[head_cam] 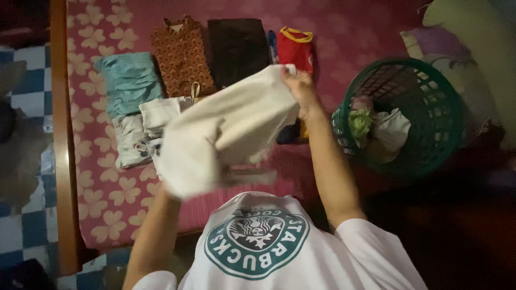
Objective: The person takes clothes from a green laundry basket and folds them on a bed, arranging folded items in piles by type. They fold small garments, a dark bra, white shirts and other clothing pieces, smoothing and stacking each folded item on the bed.
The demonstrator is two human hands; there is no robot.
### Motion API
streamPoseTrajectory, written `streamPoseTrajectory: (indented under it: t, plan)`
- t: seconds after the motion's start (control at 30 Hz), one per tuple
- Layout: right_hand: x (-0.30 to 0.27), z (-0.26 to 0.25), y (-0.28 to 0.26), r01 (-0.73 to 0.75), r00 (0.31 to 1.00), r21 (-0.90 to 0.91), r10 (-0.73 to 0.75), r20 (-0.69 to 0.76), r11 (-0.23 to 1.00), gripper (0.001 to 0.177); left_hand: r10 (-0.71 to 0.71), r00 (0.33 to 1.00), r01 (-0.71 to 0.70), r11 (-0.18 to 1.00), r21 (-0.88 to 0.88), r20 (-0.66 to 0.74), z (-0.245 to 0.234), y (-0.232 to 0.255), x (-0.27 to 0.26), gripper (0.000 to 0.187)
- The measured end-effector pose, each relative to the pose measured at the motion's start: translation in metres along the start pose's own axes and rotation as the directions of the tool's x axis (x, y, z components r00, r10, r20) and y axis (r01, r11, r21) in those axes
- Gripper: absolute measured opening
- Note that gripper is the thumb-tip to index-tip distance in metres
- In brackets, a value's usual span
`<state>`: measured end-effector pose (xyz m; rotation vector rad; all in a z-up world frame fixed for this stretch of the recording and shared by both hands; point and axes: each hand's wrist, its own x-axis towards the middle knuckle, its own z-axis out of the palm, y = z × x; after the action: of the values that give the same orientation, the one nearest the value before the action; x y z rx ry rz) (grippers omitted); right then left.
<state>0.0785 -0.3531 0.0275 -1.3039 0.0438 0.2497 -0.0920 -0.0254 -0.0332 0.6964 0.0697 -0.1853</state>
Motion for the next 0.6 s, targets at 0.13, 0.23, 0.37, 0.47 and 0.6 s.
streamPoseTrajectory:
  t: [0.13, 0.23, 0.37, 0.47, 0.6]
  plan:
    - [-0.008, 0.008, -0.008, 0.038, 0.999, 0.106, -0.042, 0.033, 0.994, 0.034, 0.158, 0.987, -0.161, 0.958, -0.236, -0.035, -0.001, 0.016, 0.010, 0.080]
    - [-0.009, 0.003, -0.015, 0.069, 0.997, 0.092, -0.071, 0.020, 0.993, 0.038, 0.181, 0.961, -0.103, 0.937, -0.334, 0.211, -0.007, 0.027, 0.040, 0.082]
    - [0.000, -0.019, -0.027, 0.174, 0.982, 0.106, -0.165, -0.090, 0.979, 0.039, 0.069, 0.974, -0.047, 0.994, 0.101, -0.218, -0.030, 0.039, 0.093, 0.059]
    - [0.001, -0.053, -0.040, 0.317, 0.946, 0.048, -0.312, -0.092, 0.947, 0.038, 0.354, 0.930, -0.326, 0.919, 0.221, -0.103, -0.050, 0.059, 0.119, 0.038]
    - [0.003, -0.075, -0.044, 0.450, 0.893, 0.061, -0.450, -0.013, 0.891, 0.026, 0.367, 0.917, -0.264, 0.851, 0.453, -0.154, -0.054, 0.078, 0.136, 0.018]
